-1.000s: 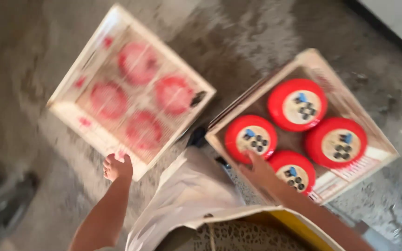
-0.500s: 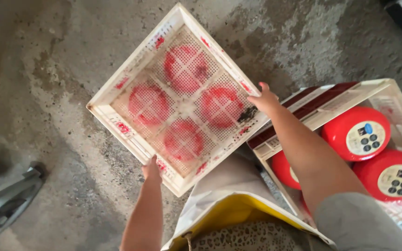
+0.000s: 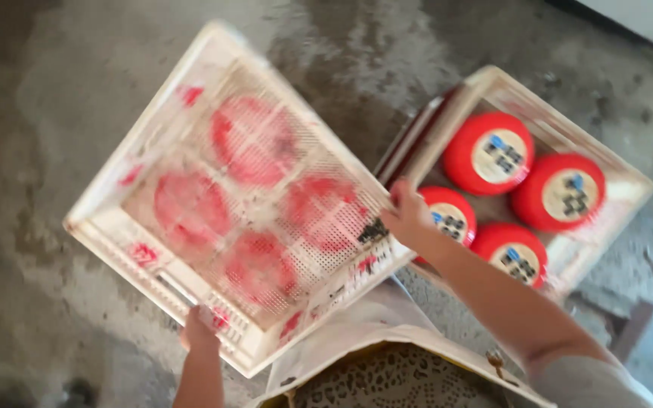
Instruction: Applying red wax to cheese wheels using a brush and then applying labels
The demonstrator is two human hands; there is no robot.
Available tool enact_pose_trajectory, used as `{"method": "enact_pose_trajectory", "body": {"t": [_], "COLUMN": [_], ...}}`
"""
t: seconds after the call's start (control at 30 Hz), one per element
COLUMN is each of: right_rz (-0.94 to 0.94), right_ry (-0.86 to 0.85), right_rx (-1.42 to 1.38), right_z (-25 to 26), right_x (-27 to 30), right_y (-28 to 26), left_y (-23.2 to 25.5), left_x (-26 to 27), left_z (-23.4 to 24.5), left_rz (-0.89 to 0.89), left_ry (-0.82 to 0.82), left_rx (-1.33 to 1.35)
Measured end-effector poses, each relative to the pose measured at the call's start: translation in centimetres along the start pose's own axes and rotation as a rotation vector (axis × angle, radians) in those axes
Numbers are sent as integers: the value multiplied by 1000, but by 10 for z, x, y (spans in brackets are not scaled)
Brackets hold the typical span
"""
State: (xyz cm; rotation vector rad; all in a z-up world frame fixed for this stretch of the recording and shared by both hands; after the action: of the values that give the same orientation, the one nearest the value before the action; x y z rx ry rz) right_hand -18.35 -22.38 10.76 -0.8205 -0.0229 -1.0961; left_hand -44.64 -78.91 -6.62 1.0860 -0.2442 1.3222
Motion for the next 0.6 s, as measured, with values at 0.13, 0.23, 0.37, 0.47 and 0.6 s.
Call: {"method": "enact_pose_trajectory", "body": {"t": [0.13, 0.23, 0.37, 0.47, 0.6], "right_rz": [-297, -390, -668, -828, -914], "right_ry": [307, 595, 841, 961, 1035], "right_rx": [-143, -288, -495, -439, -373], "right_z": [49, 72, 108, 106, 92], "right_x": [84, 154, 253, 306, 345], "right_y": [156, 259, 311, 363, 415], "left_y": [51, 41, -35, -114, -170], "left_x": [131, 233, 315, 385, 409], "left_z": [-78, -164, -263, -284, -309], "left_rz": [-601, -918, -1067, -1110, -1177], "left_ry": [-239, -580, -814, -905, -1018], "left_rx": [-513, -576, -901, -860, -980]}}
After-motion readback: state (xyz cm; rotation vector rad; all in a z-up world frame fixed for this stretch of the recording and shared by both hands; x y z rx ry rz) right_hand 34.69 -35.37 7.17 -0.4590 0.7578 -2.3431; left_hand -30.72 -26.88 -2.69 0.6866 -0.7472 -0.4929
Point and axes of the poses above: each hand's wrist, its own x-axis away from the middle knuckle, its own z-axis out of the back of the hand, y = z × x, the point moved 5 cm from there along -x, towards the middle knuckle, and after that the axes turned 7 degrees about y, right-handed, at the moved point
